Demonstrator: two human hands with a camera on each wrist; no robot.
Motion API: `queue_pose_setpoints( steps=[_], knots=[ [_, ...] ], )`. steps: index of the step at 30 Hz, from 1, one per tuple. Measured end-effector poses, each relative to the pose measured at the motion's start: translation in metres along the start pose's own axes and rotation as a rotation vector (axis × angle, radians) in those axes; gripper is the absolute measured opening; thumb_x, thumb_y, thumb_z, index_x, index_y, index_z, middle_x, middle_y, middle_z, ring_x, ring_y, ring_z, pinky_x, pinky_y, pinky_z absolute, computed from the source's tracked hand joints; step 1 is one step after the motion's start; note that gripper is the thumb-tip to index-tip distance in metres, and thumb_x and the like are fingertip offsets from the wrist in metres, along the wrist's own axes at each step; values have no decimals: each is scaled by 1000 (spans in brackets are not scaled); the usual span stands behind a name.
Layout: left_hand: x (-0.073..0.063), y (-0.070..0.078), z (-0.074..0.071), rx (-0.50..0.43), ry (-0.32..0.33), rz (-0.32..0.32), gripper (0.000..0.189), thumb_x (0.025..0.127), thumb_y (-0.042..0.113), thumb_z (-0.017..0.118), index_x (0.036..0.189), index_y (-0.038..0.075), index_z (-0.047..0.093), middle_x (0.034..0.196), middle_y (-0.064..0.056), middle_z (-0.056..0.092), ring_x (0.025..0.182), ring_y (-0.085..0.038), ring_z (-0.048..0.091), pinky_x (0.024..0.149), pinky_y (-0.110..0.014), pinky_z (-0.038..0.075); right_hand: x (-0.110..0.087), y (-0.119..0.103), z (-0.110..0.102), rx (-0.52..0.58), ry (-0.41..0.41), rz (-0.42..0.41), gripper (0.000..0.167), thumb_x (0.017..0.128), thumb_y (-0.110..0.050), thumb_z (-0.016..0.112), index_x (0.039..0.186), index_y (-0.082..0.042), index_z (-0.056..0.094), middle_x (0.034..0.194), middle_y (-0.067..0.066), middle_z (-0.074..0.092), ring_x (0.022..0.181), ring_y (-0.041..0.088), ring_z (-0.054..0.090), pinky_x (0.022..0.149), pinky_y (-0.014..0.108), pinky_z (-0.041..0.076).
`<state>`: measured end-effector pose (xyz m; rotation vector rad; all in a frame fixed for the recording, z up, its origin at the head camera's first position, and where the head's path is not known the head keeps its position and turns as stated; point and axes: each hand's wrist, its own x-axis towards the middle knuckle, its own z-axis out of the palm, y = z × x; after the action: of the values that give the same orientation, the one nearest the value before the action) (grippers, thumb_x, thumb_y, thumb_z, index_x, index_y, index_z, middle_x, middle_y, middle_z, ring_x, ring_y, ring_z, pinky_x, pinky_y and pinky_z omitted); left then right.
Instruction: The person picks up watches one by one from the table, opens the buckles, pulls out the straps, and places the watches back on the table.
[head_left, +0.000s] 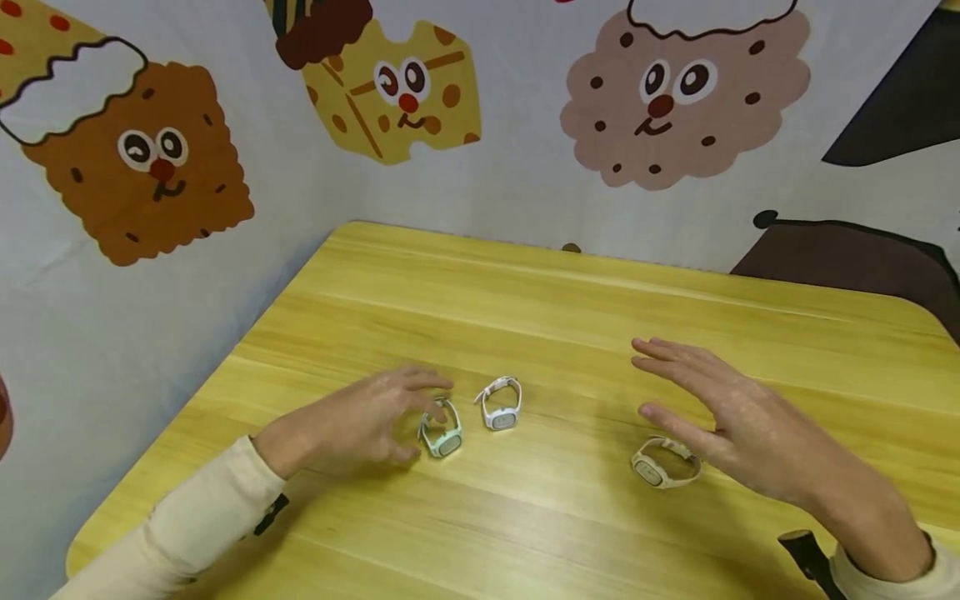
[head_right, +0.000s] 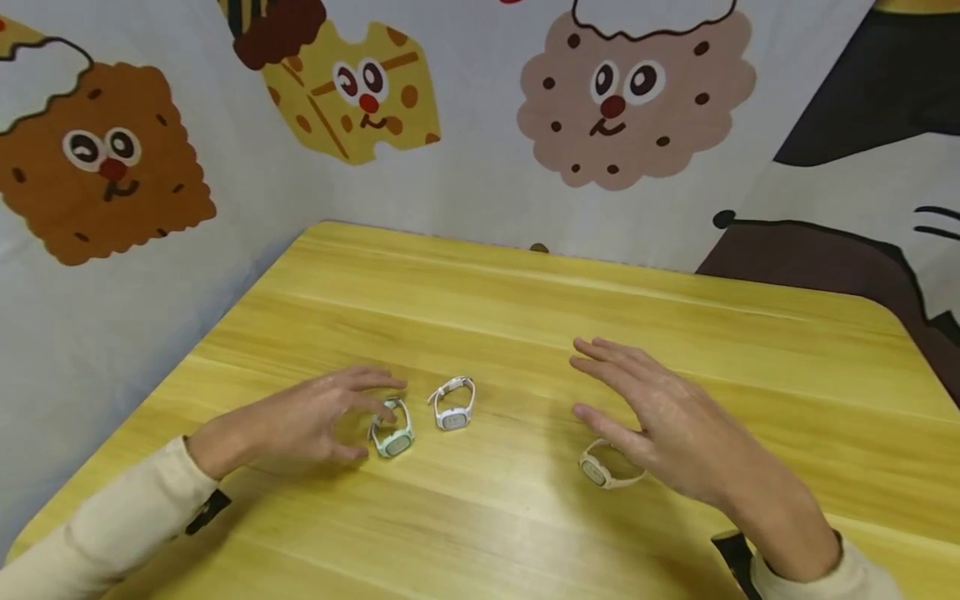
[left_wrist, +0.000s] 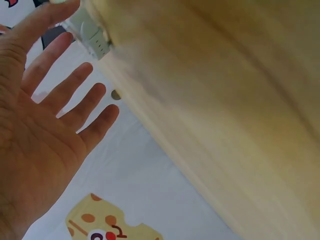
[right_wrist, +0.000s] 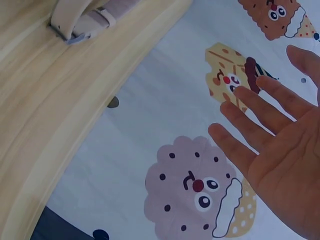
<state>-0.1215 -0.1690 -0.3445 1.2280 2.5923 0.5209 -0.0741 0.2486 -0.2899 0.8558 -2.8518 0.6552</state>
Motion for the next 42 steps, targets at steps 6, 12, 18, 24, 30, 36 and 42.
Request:
queue_pose_setpoints(
  steps=[6, 12, 18, 24, 30, 36, 42],
  knots=[
    [2, -4, 5, 27, 40, 40, 16, 85, 16, 84, 100, 20, 78, 147, -11, 53, 138, -34, 43, 111, -52, 38, 4, -2, 5, 12, 22, -89, 54, 100, -25, 69, 150, -25, 50, 154, -3, 44, 130, 19, 50, 68, 29, 57],
    [3, -6, 7, 23, 34, 39, 11, 88, 14, 81, 94, 23, 77, 141, -10, 57, 132, -32, 50, 107, -52, 43, 4, -2, 8, -18, 68, -100, 59, 96, -27, 74, 150, -26, 51, 158, -5, 39, 141, 22, 40, 95, 53, 50],
    [4, 3, -4, 60, 101, 89, 13, 88, 8, 78, 92, 20, 76, 138, -11, 58, 120, -30, 60, 93, -40, 54, 2, -6, 0, -80, 97, -140, 64, 93, -31, 77, 151, -25, 50, 159, -7, 37, 144, 21, 36, 111, 45, 37],
    [16, 20, -19, 70, 201, 213, 10, 89, 8, 75, 93, 17, 75, 134, -9, 57, 115, -25, 63, 85, -33, 57, 5, -13, -6, -146, 83, -204, 59, 96, -34, 73, 150, -24, 52, 159, -9, 37, 144, 20, 36, 111, 47, 37],
    [34, 39, -21, 195, 367, 412, 11, 84, 8, 81, 93, 13, 76, 132, -14, 59, 112, -25, 63, 85, -31, 57, 12, -21, -1, -135, 72, -265, 46, 99, -34, 69, 142, -22, 61, 152, -5, 47, 138, 20, 45, 104, 50, 44],
    [50, 59, -19, 232, 429, 523, 14, 84, 8, 85, 96, 12, 78, 133, -14, 58, 114, -25, 62, 89, -27, 54, 15, -34, 5, -104, 113, -276, 43, 100, -40, 66, 138, -19, 63, 137, -6, 58, 123, 13, 55, 89, 41, 55],
    [61, 73, -16, 324, 449, 598, 11, 85, 10, 83, 95, 11, 79, 133, -14, 59, 115, -24, 62, 99, -24, 48, 21, -39, 11, -87, 147, -289, 42, 101, -40, 64, 133, -12, 65, 125, -4, 60, 108, 9, 57, 77, 32, 55]
  ],
)
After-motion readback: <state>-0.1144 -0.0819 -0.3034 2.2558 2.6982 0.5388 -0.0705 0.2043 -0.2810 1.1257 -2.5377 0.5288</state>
